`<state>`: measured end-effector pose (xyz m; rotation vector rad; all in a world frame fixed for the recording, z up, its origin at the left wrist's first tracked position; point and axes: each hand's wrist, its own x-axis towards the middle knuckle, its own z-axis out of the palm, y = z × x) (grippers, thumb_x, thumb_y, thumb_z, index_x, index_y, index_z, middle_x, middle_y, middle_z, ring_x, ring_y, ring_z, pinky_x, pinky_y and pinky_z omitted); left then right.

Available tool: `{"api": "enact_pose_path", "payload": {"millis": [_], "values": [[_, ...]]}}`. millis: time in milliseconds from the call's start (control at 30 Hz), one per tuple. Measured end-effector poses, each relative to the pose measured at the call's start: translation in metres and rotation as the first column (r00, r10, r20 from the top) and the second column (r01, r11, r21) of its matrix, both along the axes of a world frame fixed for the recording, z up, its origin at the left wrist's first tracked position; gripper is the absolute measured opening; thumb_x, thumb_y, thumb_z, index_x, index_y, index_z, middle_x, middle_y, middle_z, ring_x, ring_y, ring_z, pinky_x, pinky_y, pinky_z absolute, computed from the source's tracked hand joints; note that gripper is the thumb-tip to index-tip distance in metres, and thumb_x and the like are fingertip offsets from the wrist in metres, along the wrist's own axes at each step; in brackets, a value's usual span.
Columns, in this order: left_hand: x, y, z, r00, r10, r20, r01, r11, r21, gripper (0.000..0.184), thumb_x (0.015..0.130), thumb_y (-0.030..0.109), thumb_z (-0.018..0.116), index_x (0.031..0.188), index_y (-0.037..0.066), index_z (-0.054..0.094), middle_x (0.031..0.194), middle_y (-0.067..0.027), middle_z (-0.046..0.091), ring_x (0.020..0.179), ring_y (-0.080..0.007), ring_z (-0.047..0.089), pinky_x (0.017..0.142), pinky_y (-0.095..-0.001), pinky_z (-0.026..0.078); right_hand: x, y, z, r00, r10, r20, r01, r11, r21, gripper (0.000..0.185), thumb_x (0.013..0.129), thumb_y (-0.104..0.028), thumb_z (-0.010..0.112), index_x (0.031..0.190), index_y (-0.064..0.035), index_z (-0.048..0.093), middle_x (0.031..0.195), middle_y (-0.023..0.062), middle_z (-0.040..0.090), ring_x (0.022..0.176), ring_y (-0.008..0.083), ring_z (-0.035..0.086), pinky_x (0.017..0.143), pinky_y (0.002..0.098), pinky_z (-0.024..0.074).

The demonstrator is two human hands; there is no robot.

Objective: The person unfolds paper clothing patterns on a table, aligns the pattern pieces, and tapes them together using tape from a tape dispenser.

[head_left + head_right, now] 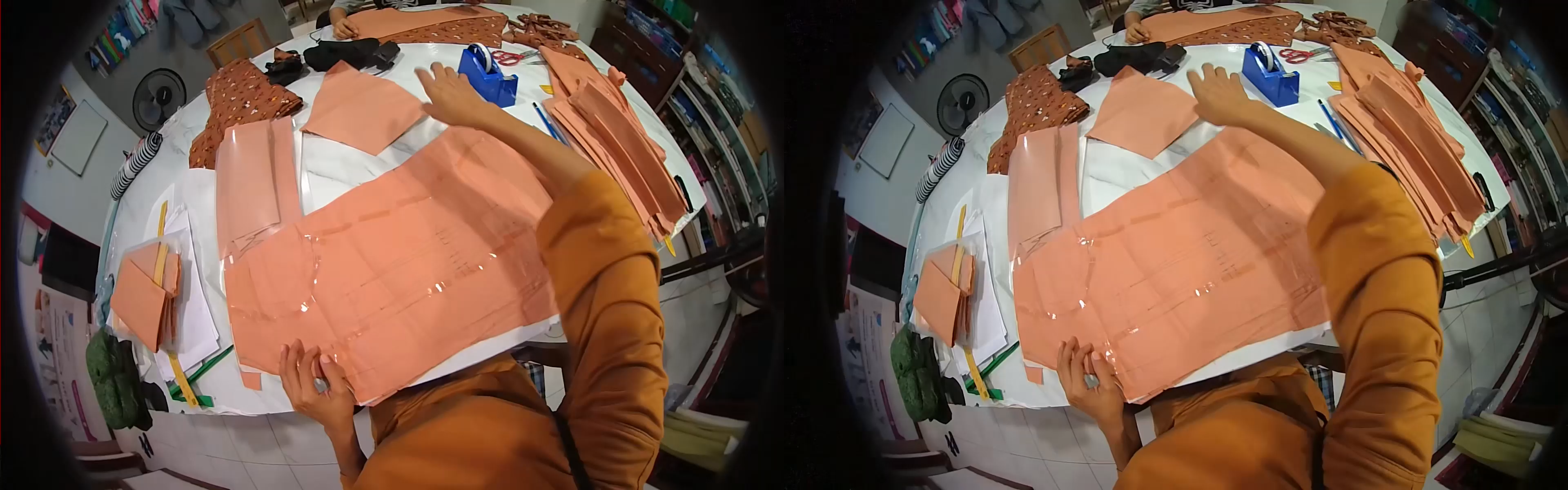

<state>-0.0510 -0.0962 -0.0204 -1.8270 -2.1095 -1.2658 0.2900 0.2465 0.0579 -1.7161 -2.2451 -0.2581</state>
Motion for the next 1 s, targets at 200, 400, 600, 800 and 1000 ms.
{"api": "enact_pose_path", "payload": {"millis": [200,400,600,800,1000], "values": [[-0.006,-0.002,0.017,0.983,-0.100,-0.152,0.077,0.986,-0.150,0.021,0.087,0.016,0.065,0.101,0.001,0.065,0.122,-0.0169,0.062,0.121,-0.0407,0.053,0.098,-0.0486,0.044,0.030,-0.147,-0.030,0.953,0.295,0.071,-0.270,0.931,-0.244,0.058,0.091,-0.037,0.059,0.135,-0.0012,0.045,0.141,0.0241,0.040,0.131,0.0418,0.039,0.104,0.0559,0.0353],[-0.021,0.012,0.046,0.979,-0.190,-0.078,0.159,0.940,-0.301,0.021,0.086,0.018,0.068,0.097,0.000,0.065,0.102,-0.0141,0.065,0.092,-0.0309,0.060,0.080,-0.0401,0.048,0.101,-0.208,-0.057,0.998,0.067,-0.006,-0.065,0.929,-0.365,0.070,0.100,-0.049,0.043,0.152,-0.0040,0.027,0.159,0.0218,0.019,0.148,0.0390,0.015,0.118,0.0564,0.0102],[-0.069,0.033,0.044,0.993,-0.068,-0.092,0.045,0.973,-0.227,0.035,0.082,0.025,0.073,0.105,0.000,0.064,0.102,-0.0141,0.063,0.092,-0.0300,0.058,0.079,-0.0402,0.047,0.115,-0.213,-0.075,0.998,0.058,-0.017,-0.060,0.969,-0.240,0.061,0.102,-0.037,0.041,0.153,-0.0048,0.028,0.159,0.0201,0.022,0.148,0.0385,0.015,0.120,0.0502,0.0090],[-0.124,0.042,0.028,0.955,0.174,-0.240,-0.247,0.915,-0.320,0.070,0.074,0.038,0.082,0.123,-0.005,0.055,0.122,-0.0217,0.053,0.106,-0.0355,0.055,0.087,-0.0445,0.047,0.115,-0.211,-0.076,0.997,0.074,0.018,-0.068,0.975,-0.210,0.059,0.104,-0.035,0.038,0.152,-0.0035,0.028,0.159,0.0202,0.023,0.149,0.0367,0.014,0.121,0.0451,0.0087],[-0.125,0.052,0.028,0.983,0.172,0.063,-0.137,0.916,-0.376,0.067,0.069,0.023,0.085,0.121,-0.006,0.055,0.109,-0.0269,0.061,0.093,-0.0358,0.064,0.078,-0.0424,0.052,0.114,-0.211,-0.074,0.997,0.076,-0.002,-0.075,0.972,-0.221,0.059,0.103,-0.034,0.039,0.152,-0.0029,0.028,0.159,0.0208,0.022,0.149,0.0364,0.013,0.121,0.0447,0.0081]]}}
